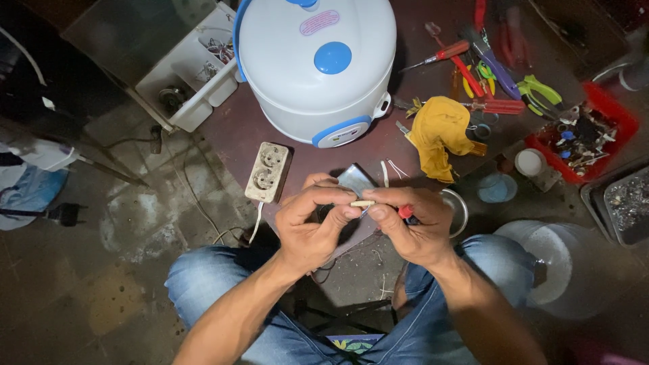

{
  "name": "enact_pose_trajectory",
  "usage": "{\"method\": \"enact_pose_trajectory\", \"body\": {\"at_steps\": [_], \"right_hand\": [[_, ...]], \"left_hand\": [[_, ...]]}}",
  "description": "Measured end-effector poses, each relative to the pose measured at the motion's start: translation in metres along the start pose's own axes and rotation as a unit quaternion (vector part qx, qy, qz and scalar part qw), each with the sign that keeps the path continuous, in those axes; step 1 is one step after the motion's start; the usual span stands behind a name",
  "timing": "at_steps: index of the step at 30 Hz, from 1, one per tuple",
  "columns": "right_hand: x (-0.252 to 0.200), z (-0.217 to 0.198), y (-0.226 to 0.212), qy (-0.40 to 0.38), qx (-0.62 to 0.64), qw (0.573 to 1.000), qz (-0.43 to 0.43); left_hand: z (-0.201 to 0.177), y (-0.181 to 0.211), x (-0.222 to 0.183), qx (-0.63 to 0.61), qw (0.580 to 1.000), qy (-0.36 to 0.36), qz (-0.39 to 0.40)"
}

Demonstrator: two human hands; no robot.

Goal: Testing small electronic components like resistors using an analog multimeter.

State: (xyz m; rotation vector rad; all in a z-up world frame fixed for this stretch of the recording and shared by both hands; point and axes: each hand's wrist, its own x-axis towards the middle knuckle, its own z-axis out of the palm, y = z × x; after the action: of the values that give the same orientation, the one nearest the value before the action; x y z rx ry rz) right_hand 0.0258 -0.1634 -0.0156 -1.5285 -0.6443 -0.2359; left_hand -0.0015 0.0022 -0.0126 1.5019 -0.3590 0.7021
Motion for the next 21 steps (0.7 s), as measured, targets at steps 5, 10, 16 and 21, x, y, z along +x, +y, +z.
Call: {"method": "enact_pose_trajectory", "body": {"at_steps": [5, 10, 16, 21], "right_hand": [[-0.0004, -0.0011, 0.0006, -0.014, -0.002, 1.000, 0.006], [-0.0005, -0.0008, 0.0006, -0.016, 0.005, 1.000, 0.001], [-0.0017, 0.0002, 0.0030, -0.015, 0.012, 1.000, -0.011], [-0.0003, 0.0004, 0.0016, -0.023, 0.007, 1.000, -0.019]], "left_hand": [[0.0011, -0.0002, -0.0004, -0.008, 1.000, 0.000, -0.001], [0.0009, -0.0019, 0.0003, -0.009, 1.000, -0.004, 0.003], [-0.0004, -0.0035, -0.0008, -0.020, 1.000, -0.013, 0.011], [-0.0002, -0.0009, 0.0014, -0.025, 0.999, -0.021, 0.017]]}}
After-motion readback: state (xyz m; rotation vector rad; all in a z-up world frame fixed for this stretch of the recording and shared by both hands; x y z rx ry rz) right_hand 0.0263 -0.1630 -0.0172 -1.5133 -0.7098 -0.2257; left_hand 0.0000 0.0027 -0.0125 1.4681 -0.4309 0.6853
